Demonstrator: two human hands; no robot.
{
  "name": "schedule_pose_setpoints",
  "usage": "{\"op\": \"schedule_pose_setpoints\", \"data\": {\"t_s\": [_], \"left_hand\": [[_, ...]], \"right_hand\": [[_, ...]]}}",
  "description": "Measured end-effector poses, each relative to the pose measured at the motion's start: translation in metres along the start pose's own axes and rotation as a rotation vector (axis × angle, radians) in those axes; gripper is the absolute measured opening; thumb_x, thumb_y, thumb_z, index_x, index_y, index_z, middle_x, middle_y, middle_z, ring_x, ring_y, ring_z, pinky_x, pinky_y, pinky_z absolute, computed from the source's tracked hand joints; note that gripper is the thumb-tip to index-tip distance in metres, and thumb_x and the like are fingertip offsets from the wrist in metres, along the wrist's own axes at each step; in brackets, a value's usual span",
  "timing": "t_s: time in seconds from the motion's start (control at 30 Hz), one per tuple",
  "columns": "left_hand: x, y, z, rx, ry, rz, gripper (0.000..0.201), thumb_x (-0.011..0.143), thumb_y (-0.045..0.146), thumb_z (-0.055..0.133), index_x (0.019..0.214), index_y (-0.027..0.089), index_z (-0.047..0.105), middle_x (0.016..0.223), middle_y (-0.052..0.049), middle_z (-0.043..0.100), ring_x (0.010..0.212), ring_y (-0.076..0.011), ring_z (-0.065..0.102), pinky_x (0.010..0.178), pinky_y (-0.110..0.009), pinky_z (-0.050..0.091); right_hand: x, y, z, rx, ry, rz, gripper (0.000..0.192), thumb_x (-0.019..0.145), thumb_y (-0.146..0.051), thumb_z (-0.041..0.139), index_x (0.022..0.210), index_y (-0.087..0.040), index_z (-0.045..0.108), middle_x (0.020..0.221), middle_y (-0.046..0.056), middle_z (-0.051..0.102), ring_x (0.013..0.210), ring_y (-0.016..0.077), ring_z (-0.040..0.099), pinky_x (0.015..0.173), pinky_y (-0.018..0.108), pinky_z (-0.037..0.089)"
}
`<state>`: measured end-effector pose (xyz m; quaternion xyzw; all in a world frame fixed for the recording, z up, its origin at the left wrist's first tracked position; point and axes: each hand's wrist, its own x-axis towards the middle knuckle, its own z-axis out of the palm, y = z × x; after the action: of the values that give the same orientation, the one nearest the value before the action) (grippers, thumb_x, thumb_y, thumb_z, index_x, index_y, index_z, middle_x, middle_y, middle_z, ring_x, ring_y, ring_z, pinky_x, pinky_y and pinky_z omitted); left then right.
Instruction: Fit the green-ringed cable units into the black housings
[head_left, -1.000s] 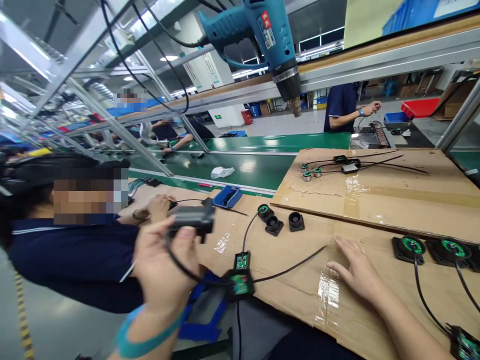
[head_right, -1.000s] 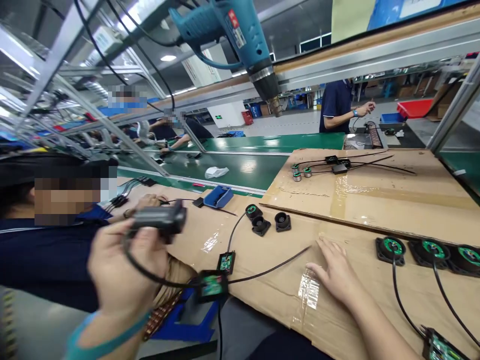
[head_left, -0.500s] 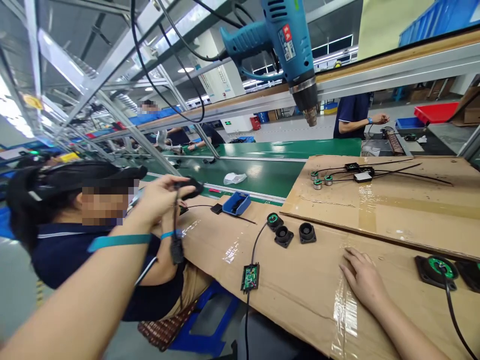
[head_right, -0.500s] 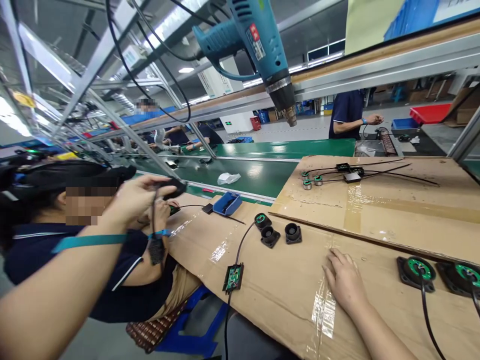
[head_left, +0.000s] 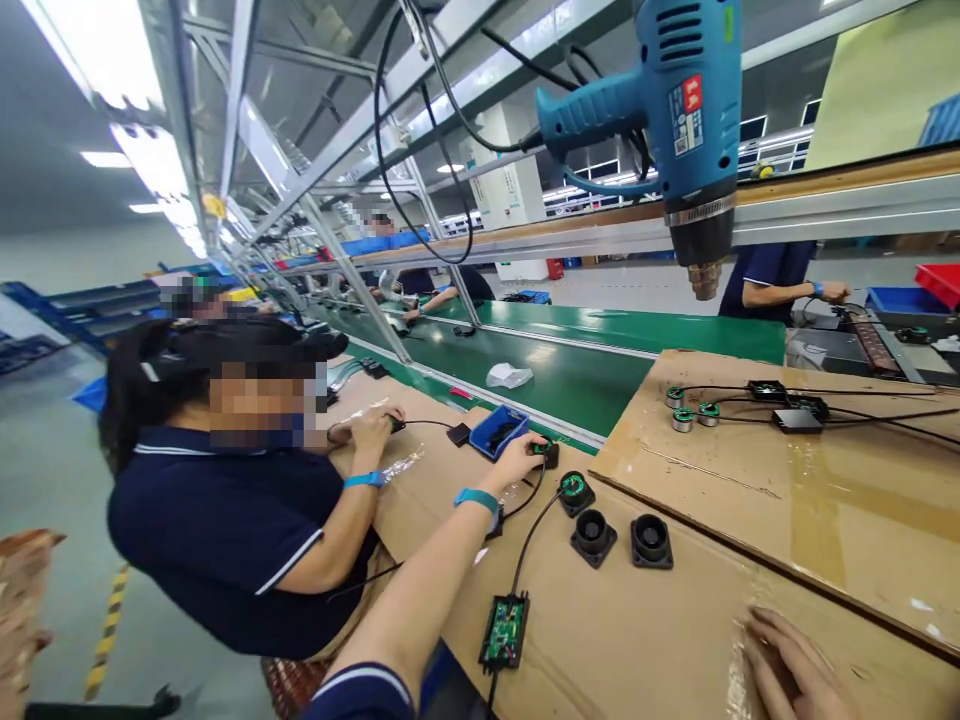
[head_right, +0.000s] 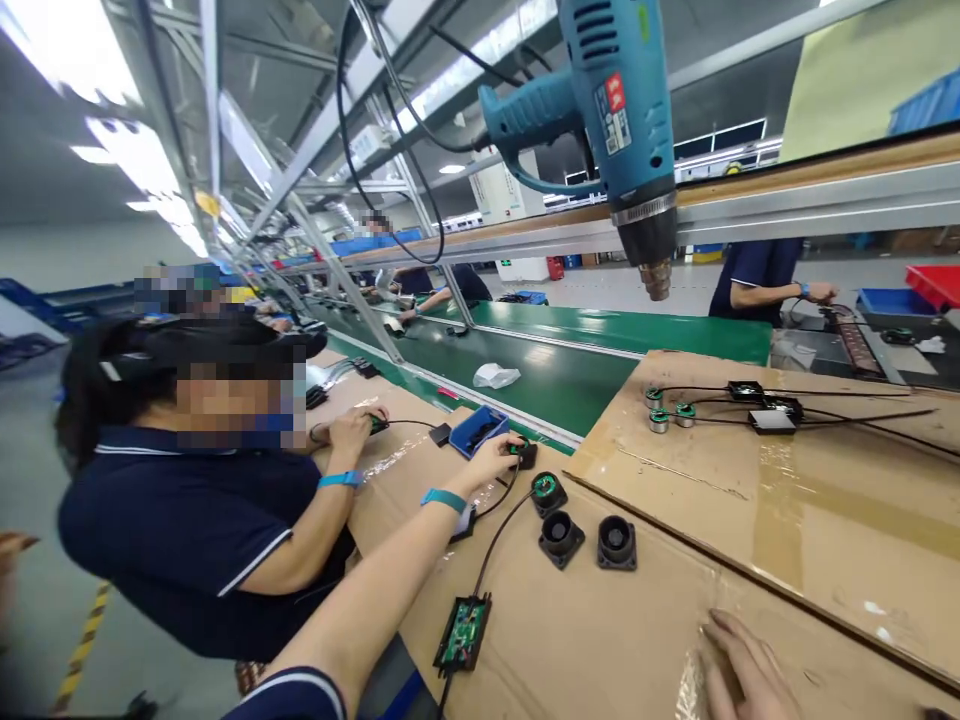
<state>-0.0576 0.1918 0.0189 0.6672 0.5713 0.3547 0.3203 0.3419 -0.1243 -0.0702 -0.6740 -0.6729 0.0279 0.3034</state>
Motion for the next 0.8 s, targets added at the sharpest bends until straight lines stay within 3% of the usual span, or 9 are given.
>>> {"op": "schedule_pose_setpoints", "data": {"t_s": [0.07, 0.17, 0.23, 0.3, 0.4, 0.5, 0.6, 0.73, 0.8], "left_hand": [[-0.007, 0.005, -0.004, -0.012, 0.017, 0.010, 0.033, 0.062, 0.018, 0.072, 0.093, 0.013, 0.065, 0.101, -0.009, 0.068, 0.102, -0.0264, 0.062, 0.100, -0.043, 0.049], [-0.041, 0.025, 0.010, -0.036, 0.110, 0.082, 0.038, 0.073, 0.023, 0.067, 0.110, 0.014, 0.061, 0.127, -0.014, 0.059, 0.131, -0.0325, 0.048, 0.115, -0.052, 0.036], [-0.088, 0.045, 0.034, -0.058, 0.168, 0.235, 0.037, 0.086, 0.029, 0.060, 0.121, 0.019, 0.057, 0.136, -0.013, 0.055, 0.133, -0.0307, 0.049, 0.113, -0.052, 0.041], [-0.146, 0.065, 0.067, -0.037, 0.087, 0.349, 0.040, 0.092, 0.028, 0.058, 0.131, 0.021, 0.052, 0.147, -0.014, 0.047, 0.139, -0.0295, 0.045, 0.115, -0.051, 0.040], [-0.213, 0.078, 0.123, 0.049, 0.093, 0.459, 0.058, 0.093, 0.021, 0.056, 0.147, 0.019, 0.037, 0.159, -0.018, 0.031, 0.147, -0.0313, 0.034, 0.115, -0.052, 0.042], [-0.231, 0.072, 0.156, 0.139, 0.101, 0.520, 0.065, 0.091, 0.012, 0.053, 0.152, 0.018, 0.030, 0.161, -0.019, 0.028, 0.151, -0.0324, 0.026, 0.117, -0.055, 0.040], [-0.221, 0.063, 0.162, 0.167, 0.093, 0.541, 0.070, 0.089, 0.009, 0.051, 0.154, 0.015, 0.025, 0.160, -0.021, 0.027, 0.152, -0.0330, 0.022, 0.118, -0.059, 0.037], [-0.210, 0.058, 0.166, 0.169, 0.089, 0.498, 0.077, 0.088, 0.008, 0.051, 0.157, 0.014, 0.016, 0.162, -0.022, 0.021, 0.153, -0.0348, 0.017, 0.119, -0.061, 0.034], [-0.209, 0.057, 0.169, 0.152, 0.088, 0.491, 0.079, 0.089, 0.010, 0.051, 0.158, 0.015, 0.012, 0.163, -0.022, 0.019, 0.153, -0.0352, 0.016, 0.119, -0.062, 0.034]], "right_hand": [[0.039, -0.013, -0.011, 0.013, 0.028, 0.038, 0.032, 0.097, -0.041, 0.050, 0.116, -0.023, 0.067, 0.119, 0.009, 0.070, 0.109, 0.0273, 0.066, 0.094, 0.046, 0.055], [0.133, -0.025, -0.016, -0.033, 0.130, 0.014, 0.032, 0.097, -0.040, 0.049, 0.115, -0.019, 0.066, 0.129, 0.013, 0.064, 0.122, 0.0283, 0.057, 0.109, 0.050, 0.043], [0.201, -0.022, -0.010, -0.170, 0.108, 0.055, 0.039, 0.096, -0.037, 0.050, 0.127, -0.018, 0.060, 0.146, 0.016, 0.051, 0.134, 0.0327, 0.046, 0.110, 0.054, 0.037], [0.258, -0.017, 0.002, -0.302, 0.006, 0.052, 0.053, 0.092, -0.036, 0.057, 0.141, -0.016, 0.050, 0.159, 0.019, 0.030, 0.145, 0.0355, 0.029, 0.113, 0.055, 0.030], [0.313, -0.016, 0.024, -0.435, -0.168, 0.033, 0.072, 0.086, -0.039, 0.068, 0.148, -0.016, 0.039, 0.164, 0.021, 0.012, 0.151, 0.0380, 0.006, 0.118, 0.057, 0.014], [0.336, -0.019, 0.040, -0.458, -0.282, 0.015, 0.059, 0.085, -0.031, 0.068, 0.139, -0.015, 0.049, 0.159, 0.021, 0.027, 0.151, 0.0376, 0.009, 0.117, 0.058, 0.010], [0.335, -0.021, 0.040, -0.444, -0.310, -0.014, 0.043, 0.084, -0.019, 0.066, 0.124, -0.011, 0.057, 0.143, 0.021, 0.050, 0.147, 0.0344, 0.022, 0.118, 0.052, 0.014], [0.303, -0.025, 0.015, -0.416, -0.336, -0.006, 0.033, 0.087, -0.027, 0.067, 0.116, -0.014, 0.058, 0.118, 0.016, 0.066, 0.122, 0.0291, 0.054, 0.102, 0.038, 0.037], [0.276, -0.030, -0.005, -0.409, -0.340, 0.025, 0.033, 0.089, -0.035, 0.066, 0.116, -0.017, 0.058, 0.112, 0.014, 0.069, 0.106, 0.0262, 0.062, 0.088, 0.033, 0.043]]}}
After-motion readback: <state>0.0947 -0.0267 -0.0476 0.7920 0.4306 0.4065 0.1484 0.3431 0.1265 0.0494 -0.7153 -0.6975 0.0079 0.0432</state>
